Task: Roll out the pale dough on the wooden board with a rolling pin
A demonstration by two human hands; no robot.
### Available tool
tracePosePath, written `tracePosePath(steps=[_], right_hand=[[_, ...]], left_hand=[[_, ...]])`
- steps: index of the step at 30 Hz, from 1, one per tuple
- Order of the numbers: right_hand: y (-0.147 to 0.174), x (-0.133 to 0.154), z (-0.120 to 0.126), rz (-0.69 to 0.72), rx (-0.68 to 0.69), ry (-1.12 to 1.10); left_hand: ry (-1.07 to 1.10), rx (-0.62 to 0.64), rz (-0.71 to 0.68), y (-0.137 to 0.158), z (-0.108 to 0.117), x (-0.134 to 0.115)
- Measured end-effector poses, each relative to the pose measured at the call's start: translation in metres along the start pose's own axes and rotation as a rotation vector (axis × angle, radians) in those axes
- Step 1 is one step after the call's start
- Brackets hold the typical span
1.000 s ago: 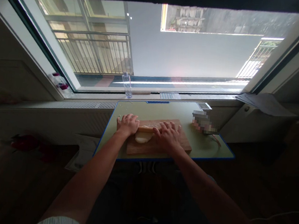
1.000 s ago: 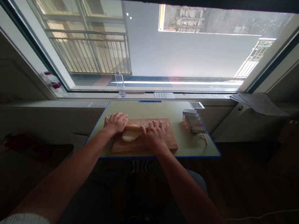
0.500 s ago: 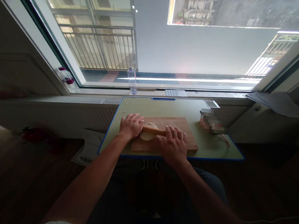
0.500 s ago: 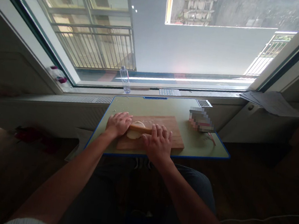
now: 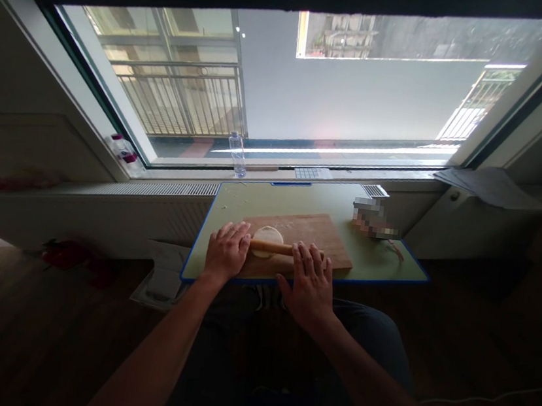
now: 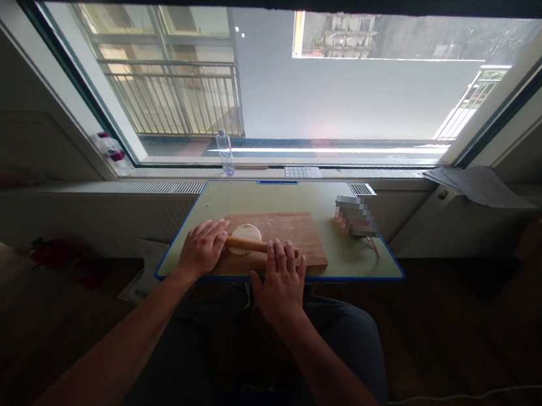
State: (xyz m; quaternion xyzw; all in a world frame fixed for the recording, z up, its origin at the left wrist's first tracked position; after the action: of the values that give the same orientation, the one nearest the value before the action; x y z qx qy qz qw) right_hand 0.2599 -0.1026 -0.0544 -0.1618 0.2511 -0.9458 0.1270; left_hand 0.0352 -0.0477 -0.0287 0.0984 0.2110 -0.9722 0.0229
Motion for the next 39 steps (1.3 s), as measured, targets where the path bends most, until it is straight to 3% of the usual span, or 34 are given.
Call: tracePosePath(steps=[5,9,13,16,19,22,27,31,39], right_hand=[[-0.003,0.001,0.006,-0.023,0.002,-0.033],[-0.032,-0.001,0.016,-0.086,0.020,-0.054],[-0.074,-0.005,0.018,-0.106,0.055,0.010],[-0.096,-0.010,0.005,-0.101,0.165,0.035],[-0.106,-0.018,-0.012,-0.146,0.272,0.032],[-0.112,-0.025,-0.021,-0.204,0.342,0.009],[-0.119,-0.031,-0.023,-0.193,0.312,-0.001],[-0.114,-0.033,-0.027,-0.239,0.319,0.005],[-0.094,-0.023,-0.012,-0.191,0.259,0.055]], left_hand=[[-0.006,-0.017,0.027,0.005,0.001,-0.004],[-0.029,0.013,0.031,0.001,0.002,-0.006],[-0.063,0.059,-0.036,-0.027,0.010,-0.007],[-0.037,0.093,-0.123,-0.058,0.013,-0.011],[-0.035,0.182,-0.034,-0.078,0.003,-0.007],[-0.056,0.265,0.053,-0.082,-0.016,0.000],[-0.060,0.317,0.109,-0.080,-0.033,0.009],[-0.075,0.357,0.128,-0.077,-0.032,0.010],[-0.065,0.277,0.097,-0.061,-0.020,0.005]])
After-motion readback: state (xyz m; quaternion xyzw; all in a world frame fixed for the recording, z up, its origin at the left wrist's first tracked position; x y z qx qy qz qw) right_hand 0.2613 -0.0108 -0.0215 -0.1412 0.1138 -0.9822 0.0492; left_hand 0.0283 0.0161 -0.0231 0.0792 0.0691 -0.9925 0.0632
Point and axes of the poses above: each hand's wrist, its own y-axis away from the middle knuckle, its own z-axis out of the back of the hand, x = y × z, the point moved 6 cm from there along -y, towards the middle knuckle, and after that the axes turned 10 degrees about -x, right-handed, at the moved point
